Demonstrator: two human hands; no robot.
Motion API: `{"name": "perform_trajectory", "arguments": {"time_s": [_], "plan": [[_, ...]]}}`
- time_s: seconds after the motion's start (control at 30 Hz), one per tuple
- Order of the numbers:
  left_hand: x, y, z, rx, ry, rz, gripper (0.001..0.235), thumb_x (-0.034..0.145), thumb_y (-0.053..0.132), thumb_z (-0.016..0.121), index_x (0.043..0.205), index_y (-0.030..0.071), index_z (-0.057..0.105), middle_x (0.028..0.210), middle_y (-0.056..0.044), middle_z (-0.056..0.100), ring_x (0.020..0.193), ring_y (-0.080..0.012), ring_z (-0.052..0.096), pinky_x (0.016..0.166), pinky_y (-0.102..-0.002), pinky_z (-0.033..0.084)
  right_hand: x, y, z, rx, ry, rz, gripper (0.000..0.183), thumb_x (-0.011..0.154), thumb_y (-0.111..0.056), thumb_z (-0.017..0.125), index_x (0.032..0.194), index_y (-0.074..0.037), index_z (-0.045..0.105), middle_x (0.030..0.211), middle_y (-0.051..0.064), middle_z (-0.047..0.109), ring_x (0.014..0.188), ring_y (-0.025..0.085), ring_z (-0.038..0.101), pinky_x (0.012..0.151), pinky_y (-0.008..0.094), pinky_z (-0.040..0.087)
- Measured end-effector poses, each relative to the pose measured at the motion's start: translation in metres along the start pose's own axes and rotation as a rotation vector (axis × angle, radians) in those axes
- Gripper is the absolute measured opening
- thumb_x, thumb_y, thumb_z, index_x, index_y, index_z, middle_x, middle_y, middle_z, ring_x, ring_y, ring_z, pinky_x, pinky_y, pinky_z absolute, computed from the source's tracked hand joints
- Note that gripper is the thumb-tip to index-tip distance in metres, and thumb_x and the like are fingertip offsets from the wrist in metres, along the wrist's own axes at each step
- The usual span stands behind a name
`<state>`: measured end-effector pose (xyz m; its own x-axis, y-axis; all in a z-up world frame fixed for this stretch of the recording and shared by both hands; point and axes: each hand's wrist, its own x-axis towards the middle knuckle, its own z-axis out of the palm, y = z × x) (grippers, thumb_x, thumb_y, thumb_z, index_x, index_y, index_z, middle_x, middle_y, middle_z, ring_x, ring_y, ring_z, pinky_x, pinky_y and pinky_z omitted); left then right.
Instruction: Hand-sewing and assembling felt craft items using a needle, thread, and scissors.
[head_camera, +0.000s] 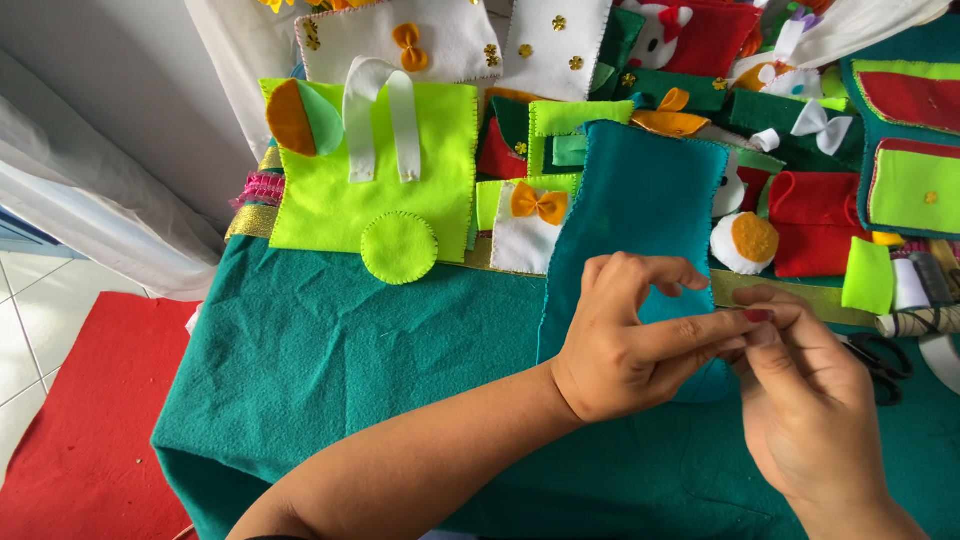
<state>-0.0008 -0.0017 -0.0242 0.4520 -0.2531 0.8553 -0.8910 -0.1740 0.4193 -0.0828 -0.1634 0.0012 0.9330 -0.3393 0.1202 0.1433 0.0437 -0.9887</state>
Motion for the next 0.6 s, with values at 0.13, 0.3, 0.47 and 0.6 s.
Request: {"name": "perform_trajectory", "arguments": {"time_s": [0.13,0.3,0.47,0.6], "plan": [[0.002,0.0,0.0,-0.004,-0.011,-0.013,0.025,0.106,0.033,0.076,0.13,0.032,0.068,0.127,-0.004,0.062,0.113,-0.0251,0.064,0.092,-0.047,0.039,-0.002,-0.007,0.005,0.083,0.009,0.118,0.034,0.108,-0.003,0.042,0.138,0.008,0.055,0.118,0.018,0.06,0.108,0.028,0.057,0.097,0.04,0.05],[0.003,0.003,0.002,-0.117,-0.013,-0.057,0.025,0.108,0.035,0.071,0.132,0.032,0.067,0.127,-0.003,0.06,0.112,-0.0228,0.064,0.096,-0.043,0.043,-0.003,-0.001,0.002,0.187,0.013,0.123,0.031,0.106,-0.003,0.044,0.133,0.008,0.056,0.123,0.018,0.059,0.114,0.026,0.056,0.101,0.038,0.048],[0.005,0.007,0.001,-0.228,-0.02,-0.083,0.024,0.109,0.034,0.067,0.133,0.029,0.066,0.129,-0.004,0.057,0.111,-0.0238,0.064,0.104,-0.04,0.051,-0.004,0.001,0.0,0.252,0.013,0.138,0.032,0.104,-0.001,0.045,0.133,0.008,0.056,0.127,0.017,0.059,0.119,0.025,0.055,0.103,0.038,0.047],[0.011,0.009,-0.003,-0.317,-0.017,-0.079,0.025,0.11,0.031,0.064,0.134,0.024,0.066,0.127,-0.009,0.058,0.123,-0.0245,0.064,0.109,-0.04,0.055,-0.001,-0.015,0.01,0.276,0.026,0.235,0.036,0.102,-0.003,0.042,0.134,0.009,0.055,0.133,0.024,0.06,0.128,0.032,0.055,0.105,0.045,0.045]]}}
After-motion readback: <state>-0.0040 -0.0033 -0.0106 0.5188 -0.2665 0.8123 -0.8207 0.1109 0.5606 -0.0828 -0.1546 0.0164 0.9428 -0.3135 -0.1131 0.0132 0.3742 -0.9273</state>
